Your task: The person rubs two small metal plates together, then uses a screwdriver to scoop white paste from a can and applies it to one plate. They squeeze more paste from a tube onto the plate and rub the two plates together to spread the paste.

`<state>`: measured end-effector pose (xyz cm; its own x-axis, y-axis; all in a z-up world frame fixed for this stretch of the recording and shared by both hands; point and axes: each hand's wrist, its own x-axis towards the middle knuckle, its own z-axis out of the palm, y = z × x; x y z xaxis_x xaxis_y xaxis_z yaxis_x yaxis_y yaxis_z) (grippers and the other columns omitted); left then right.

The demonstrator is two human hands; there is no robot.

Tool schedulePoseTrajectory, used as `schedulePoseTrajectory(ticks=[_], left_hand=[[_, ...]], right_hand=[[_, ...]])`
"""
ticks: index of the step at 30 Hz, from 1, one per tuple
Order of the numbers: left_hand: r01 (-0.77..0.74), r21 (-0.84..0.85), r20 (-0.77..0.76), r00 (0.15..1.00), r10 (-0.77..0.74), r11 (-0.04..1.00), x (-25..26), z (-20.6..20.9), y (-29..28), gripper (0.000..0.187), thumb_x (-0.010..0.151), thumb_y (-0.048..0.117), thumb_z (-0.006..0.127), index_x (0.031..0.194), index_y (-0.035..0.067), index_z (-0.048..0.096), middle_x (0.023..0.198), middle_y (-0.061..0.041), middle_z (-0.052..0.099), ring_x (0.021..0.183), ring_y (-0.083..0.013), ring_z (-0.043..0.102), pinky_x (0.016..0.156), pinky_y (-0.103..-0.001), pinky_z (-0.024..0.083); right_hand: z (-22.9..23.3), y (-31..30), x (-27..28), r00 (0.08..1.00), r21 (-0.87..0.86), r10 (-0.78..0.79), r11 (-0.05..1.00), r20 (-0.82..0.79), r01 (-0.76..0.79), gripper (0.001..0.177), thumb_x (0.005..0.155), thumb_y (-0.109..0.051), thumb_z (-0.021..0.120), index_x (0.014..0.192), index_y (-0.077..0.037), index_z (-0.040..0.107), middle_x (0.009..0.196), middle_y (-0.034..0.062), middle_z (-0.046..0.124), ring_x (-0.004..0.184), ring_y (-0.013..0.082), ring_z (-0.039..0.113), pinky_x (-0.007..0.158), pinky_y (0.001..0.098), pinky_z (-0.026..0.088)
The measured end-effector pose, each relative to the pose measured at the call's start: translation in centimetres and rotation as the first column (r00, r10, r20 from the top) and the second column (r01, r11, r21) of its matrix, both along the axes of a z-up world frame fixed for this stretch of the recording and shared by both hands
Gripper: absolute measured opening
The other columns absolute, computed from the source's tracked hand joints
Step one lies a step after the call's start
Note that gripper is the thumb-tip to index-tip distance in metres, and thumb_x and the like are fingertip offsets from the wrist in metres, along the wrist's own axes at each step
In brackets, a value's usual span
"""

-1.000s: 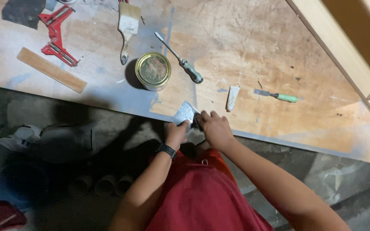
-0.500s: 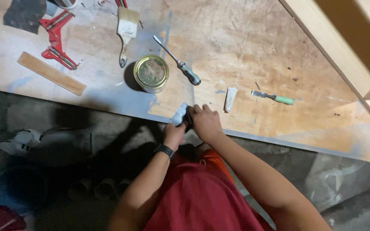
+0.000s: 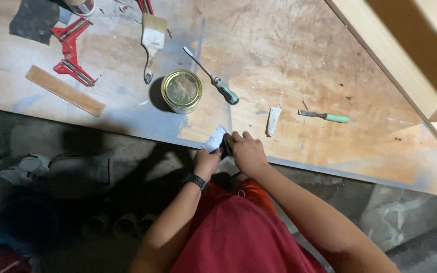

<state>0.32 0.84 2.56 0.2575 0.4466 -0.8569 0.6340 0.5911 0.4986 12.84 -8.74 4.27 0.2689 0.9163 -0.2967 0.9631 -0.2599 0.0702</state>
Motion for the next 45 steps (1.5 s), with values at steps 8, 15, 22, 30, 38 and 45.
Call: schedulePoseTrajectory(ticks=[8, 15, 22, 30, 38, 45], left_hand=[[0.085, 0.027, -0.03, 0.996, -0.084, 0.996, -0.1, -2.5, -0.4, 0.071, 0.1, 0.037, 0.075, 0.146, -0.014, 0.059, 0.139, -0.034, 0.067, 0.097, -0.0396, 0.08, 0.068, -0.045, 0.07], [0.123, 0.03, -0.013, 0.992, -0.123, 0.992, -1.2, 1.4, 0.5, 0.074, 0.1, 0.041, 0.075, 0.144, -0.017, 0.058, 0.139, -0.036, 0.065, 0.1, -0.039, 0.08, 0.073, -0.046, 0.071], [0.165, 0.027, -0.041, 0.986, -0.164, 0.986, -0.4, -0.1, 0.3, 0.072, 0.104, 0.038, 0.068, 0.153, -0.013, 0.054, 0.138, -0.03, 0.068, 0.091, -0.033, 0.082, 0.075, -0.042, 0.071], [0.205, 0.022, -0.058, 0.977, -0.203, 0.979, -0.6, -0.9, -0.2, 0.07, 0.105, 0.036, 0.065, 0.153, -0.013, 0.054, 0.141, -0.032, 0.067, 0.089, -0.0345, 0.082, 0.073, -0.042, 0.071], [0.091, 0.007, 0.01, 0.996, -0.091, 0.996, -0.6, 0.4, 0.3, 0.07, 0.104, 0.028, 0.068, 0.156, -0.016, 0.05, 0.151, -0.034, 0.06, 0.115, -0.0433, 0.075, 0.073, -0.045, 0.071], [0.152, 0.057, -0.01, 0.988, -0.152, 0.987, -0.3, -1.3, 0.0, 0.064, 0.101, 0.028, 0.072, 0.142, -0.019, 0.059, 0.133, -0.033, 0.069, 0.095, -0.0381, 0.081, 0.067, -0.045, 0.072]], right_hand=[[1.9, 2.5, -0.6, 0.997, 0.065, -0.078, 0.995, 0.012, 0.077, 0.031, 0.1, -0.016, 0.062, 0.125, -0.025, 0.08, 0.113, -0.0023, 0.071, 0.105, 0.025, 0.067, 0.064, 0.0441, 0.066], [4.1, 4.4, -1.3, 0.996, 0.087, -0.084, 0.993, 0.009, 0.083, 0.037, 0.098, -0.024, 0.068, 0.133, -0.027, 0.075, 0.113, -0.0029, 0.071, 0.107, 0.0246, 0.067, 0.066, 0.0466, 0.066], [1.0, 2.4, -1.0, 0.998, 0.026, -0.01, 1.0, 0.068, 0.009, 0.039, 0.097, -0.017, 0.067, 0.134, -0.027, 0.076, 0.115, -0.003, 0.072, 0.107, 0.0254, 0.067, 0.065, 0.0462, 0.065], [0.2, 1.6, -1.1, 0.997, 0.009, -0.061, 0.998, 0.05, 0.06, 0.036, 0.099, -0.02, 0.066, 0.133, -0.025, 0.077, 0.115, -0.0022, 0.074, 0.109, 0.0257, 0.068, 0.067, 0.0464, 0.066], [-1.1, 0.7, -1.3, 0.993, 0.07, -0.114, 0.991, 0.043, 0.11, 0.035, 0.099, -0.017, 0.065, 0.131, -0.023, 0.078, 0.115, -0.0018, 0.074, 0.108, 0.025, 0.068, 0.067, 0.0446, 0.065], [-1.0, 3.6, -1.3, 0.99, 0.171, -0.137, 0.977, 0.032, 0.129, 0.034, 0.099, -0.019, 0.065, 0.129, -0.023, 0.079, 0.112, -0.0021, 0.072, 0.106, 0.0237, 0.067, 0.064, 0.0422, 0.065]])
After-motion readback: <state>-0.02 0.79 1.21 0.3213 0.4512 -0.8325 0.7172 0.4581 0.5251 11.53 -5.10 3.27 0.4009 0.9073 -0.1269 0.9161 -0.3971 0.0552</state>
